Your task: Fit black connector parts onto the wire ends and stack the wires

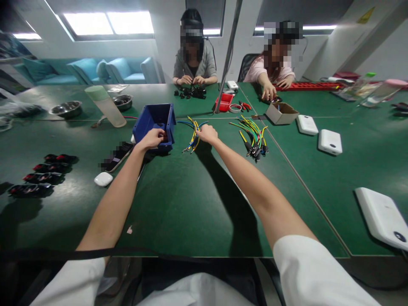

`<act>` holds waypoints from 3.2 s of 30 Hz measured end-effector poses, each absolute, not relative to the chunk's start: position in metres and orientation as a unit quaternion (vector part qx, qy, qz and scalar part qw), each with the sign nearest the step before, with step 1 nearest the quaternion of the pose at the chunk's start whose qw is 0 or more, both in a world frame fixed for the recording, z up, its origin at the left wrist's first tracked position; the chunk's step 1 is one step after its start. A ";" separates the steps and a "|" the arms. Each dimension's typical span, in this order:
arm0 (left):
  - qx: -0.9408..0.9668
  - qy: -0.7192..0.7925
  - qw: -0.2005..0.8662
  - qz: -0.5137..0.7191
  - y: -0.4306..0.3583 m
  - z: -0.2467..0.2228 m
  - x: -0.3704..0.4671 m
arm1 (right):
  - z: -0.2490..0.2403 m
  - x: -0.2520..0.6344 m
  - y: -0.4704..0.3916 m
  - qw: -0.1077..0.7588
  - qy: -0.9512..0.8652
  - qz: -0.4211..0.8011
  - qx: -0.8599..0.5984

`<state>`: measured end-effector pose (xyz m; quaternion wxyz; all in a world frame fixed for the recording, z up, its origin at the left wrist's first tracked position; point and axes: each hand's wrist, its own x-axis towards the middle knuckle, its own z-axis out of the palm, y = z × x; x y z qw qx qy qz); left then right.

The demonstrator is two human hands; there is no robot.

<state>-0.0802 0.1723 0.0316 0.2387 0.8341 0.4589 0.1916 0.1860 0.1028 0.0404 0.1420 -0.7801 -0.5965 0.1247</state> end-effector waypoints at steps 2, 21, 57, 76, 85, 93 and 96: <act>0.826 0.472 0.229 0.205 0.169 0.033 -0.079 | 0.036 0.186 0.106 0.134 -0.599 0.180 -0.768; 0.808 0.503 0.169 0.256 0.164 0.033 -0.081 | 0.014 0.175 0.113 0.243 -0.547 0.363 -0.714; 0.828 0.478 0.145 0.256 0.162 0.031 -0.082 | 0.072 0.196 0.071 0.285 -0.589 0.270 -0.707; 0.826 0.475 0.146 0.265 0.163 0.027 -0.083 | 0.049 0.183 0.026 0.479 -0.462 0.272 -0.695; 0.816 0.493 0.152 0.261 0.162 0.028 -0.081 | 0.011 0.151 -0.029 0.612 -0.373 0.474 -0.512; 0.809 0.497 0.168 0.263 0.158 0.032 -0.079 | -0.013 0.146 -0.028 0.643 -0.358 0.433 -0.521; 0.806 0.506 0.166 0.258 0.159 0.031 -0.078 | -0.014 0.145 -0.030 0.648 -0.369 0.426 -0.512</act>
